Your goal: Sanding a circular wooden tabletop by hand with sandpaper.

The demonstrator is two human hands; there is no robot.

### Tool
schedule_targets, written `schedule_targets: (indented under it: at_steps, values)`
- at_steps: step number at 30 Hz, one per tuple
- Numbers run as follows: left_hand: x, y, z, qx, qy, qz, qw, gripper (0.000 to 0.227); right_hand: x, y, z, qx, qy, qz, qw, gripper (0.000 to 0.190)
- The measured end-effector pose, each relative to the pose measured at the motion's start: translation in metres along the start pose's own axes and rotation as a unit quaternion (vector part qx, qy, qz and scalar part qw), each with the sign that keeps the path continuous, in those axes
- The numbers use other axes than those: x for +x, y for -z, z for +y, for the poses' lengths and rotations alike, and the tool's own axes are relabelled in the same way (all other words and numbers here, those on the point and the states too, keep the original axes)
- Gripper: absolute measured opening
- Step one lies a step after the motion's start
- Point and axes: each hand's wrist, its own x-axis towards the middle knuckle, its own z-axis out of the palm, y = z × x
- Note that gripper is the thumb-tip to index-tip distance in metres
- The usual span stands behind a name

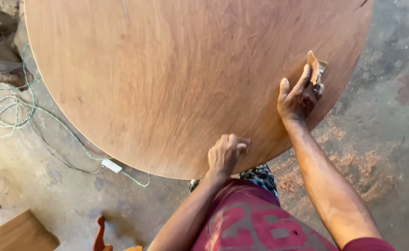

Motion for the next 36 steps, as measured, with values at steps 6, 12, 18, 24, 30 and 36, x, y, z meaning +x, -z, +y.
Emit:
schedule_targets:
  at_steps: [6, 12, 18, 24, 30, 36]
  values:
    - [0.045, -0.026, -0.013, 0.01, -0.002, -0.016, 1.0, 0.022, -0.011, 0.013, -0.006, 0.008, 0.007, -0.003, 1.0, 0.075]
    - [-0.015, 0.018, -0.015, -0.02, 0.017, -0.024, 0.999, 0.018, 0.004, 0.017, -0.012, 0.008, 0.011, 0.002, 1.0, 0.073]
    - [-0.022, 0.01, -0.058, 0.017, 0.046, -0.065, 0.997, 0.027, -0.001, 0.019, -0.009, -0.007, 0.008, 0.011, 1.0, 0.073]
    - [-0.005, 0.051, -0.049, -0.002, 0.057, 0.03, 0.998, 0.017, -0.002, 0.023, -0.008, 0.027, 0.067, 0.04, 0.997, 0.069]
    - [-0.056, 0.071, -0.112, 0.04, 0.179, -0.091, 0.979, 0.034, 0.002, 0.021, -0.013, -0.011, 0.016, 0.015, 1.0, 0.069]
    - [0.034, 0.059, -0.092, 0.025, 0.092, 0.053, 0.994, 0.031, -0.003, 0.023, -0.006, 0.022, 0.057, 0.027, 0.998, 0.067]
